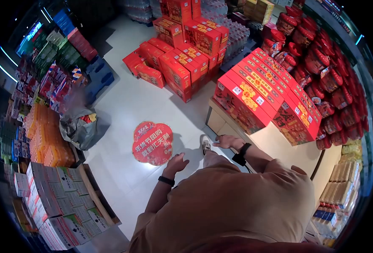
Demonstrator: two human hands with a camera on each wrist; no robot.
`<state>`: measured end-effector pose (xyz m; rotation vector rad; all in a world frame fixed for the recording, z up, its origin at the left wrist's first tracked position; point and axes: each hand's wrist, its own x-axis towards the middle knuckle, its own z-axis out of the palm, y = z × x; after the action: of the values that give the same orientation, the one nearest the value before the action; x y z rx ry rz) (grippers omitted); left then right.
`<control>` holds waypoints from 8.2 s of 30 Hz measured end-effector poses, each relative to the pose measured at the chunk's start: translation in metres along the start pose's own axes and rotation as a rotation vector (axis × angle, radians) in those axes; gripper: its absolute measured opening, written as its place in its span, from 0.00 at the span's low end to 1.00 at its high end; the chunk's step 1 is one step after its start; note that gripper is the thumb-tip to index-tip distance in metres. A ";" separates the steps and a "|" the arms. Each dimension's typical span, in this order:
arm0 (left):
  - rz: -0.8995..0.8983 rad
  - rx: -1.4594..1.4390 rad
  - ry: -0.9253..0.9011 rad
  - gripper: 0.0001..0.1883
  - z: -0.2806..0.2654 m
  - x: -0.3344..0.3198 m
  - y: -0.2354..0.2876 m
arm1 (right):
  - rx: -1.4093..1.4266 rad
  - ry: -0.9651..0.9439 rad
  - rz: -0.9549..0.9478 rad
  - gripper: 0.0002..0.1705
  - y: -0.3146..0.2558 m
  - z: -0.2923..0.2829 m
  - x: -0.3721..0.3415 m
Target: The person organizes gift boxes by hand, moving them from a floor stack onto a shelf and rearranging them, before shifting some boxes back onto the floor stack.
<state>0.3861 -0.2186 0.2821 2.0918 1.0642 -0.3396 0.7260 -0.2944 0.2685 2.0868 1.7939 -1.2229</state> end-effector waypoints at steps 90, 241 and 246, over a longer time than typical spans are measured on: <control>0.543 -0.848 0.299 0.47 -1.036 1.177 0.071 | 0.506 1.596 -0.017 0.69 0.054 -0.904 0.747; -0.217 -1.365 -0.681 0.22 -0.089 0.570 0.455 | 2.878 1.724 -0.105 0.48 0.336 -0.172 0.038; -0.265 -1.375 -0.675 0.21 -0.092 0.574 0.464 | 2.947 1.692 -0.125 0.48 0.337 -0.182 0.037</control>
<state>1.0944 0.0087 0.2743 0.5400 0.7534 -0.2710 1.1073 -0.2584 0.2336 -0.2992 0.7579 0.2470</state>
